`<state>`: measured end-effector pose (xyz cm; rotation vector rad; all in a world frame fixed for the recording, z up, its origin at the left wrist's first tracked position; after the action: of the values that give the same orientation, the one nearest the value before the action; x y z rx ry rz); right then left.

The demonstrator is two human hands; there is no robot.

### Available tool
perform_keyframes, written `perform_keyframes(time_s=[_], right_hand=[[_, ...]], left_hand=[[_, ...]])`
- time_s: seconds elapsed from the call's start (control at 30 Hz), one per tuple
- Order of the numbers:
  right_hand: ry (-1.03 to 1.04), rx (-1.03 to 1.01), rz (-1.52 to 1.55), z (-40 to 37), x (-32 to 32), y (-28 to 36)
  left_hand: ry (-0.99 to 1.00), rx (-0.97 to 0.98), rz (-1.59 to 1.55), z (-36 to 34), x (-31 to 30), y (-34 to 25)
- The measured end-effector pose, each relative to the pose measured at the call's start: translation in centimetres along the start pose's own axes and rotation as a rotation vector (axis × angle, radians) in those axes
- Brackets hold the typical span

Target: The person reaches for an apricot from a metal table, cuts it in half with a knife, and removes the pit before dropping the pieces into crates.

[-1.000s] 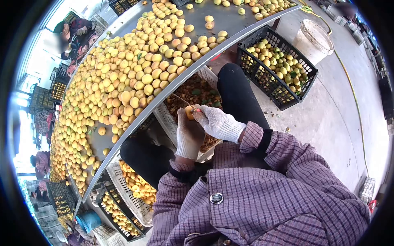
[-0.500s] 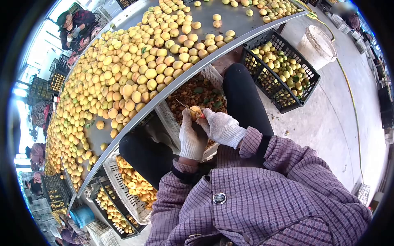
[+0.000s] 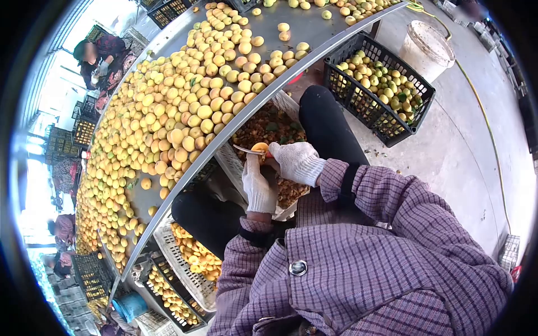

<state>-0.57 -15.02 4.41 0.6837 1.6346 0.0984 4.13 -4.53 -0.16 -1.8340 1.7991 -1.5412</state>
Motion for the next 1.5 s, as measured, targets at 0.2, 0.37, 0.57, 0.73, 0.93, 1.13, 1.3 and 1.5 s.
perform_keyframes(time_s=[0.2,0.37,0.57,0.73,0.93,1.13,1.3,1.5], right_hand=[[-0.351,-0.122,0.678,-3.1,-3.6,-0.2],[-0.214,0.143,0.501,-2.2,-5.0,-2.3],[-0.051,0.055,0.584,-1.0,-2.3,-2.9],[-0.202,0.126,0.957,-0.6,-1.6,-3.9],[-0.008,0.291,1.307,-0.5,1.2,-5.7],[-0.008,0.088,0.452,-1.1,-2.0,-3.3],[0.102,0.056,0.547,-1.1,-0.9,-3.9],[-0.164,0.214,0.386,-2.1,-4.1,-3.3]], left_hand=[[0.204,-0.151,-0.427,1.4,1.4,0.9],[0.468,-0.1,-0.223,0.6,3.1,0.8],[0.56,-0.217,-0.096,-1.0,4.4,1.4],[0.406,-0.302,-0.166,0.0,2.9,2.6],[0.425,-0.252,-0.155,-0.9,3.8,1.6],[0.369,-0.427,-0.431,-0.7,3.5,2.5],[0.444,-0.34,-0.374,-0.7,3.8,1.4],[0.603,-0.239,-0.286,-2.2,6.0,0.0]])
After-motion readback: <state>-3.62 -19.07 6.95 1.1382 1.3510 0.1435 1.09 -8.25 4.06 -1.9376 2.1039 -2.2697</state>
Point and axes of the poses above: each hand's wrist, its own z-axis towards the middle knuckle, its own x-axis out of the palm, y = z × x, the point moved 9 cm from there along z, towards the middle knuckle, and after that the axes turned 2 degrees about -x, right-handed, at the moved point
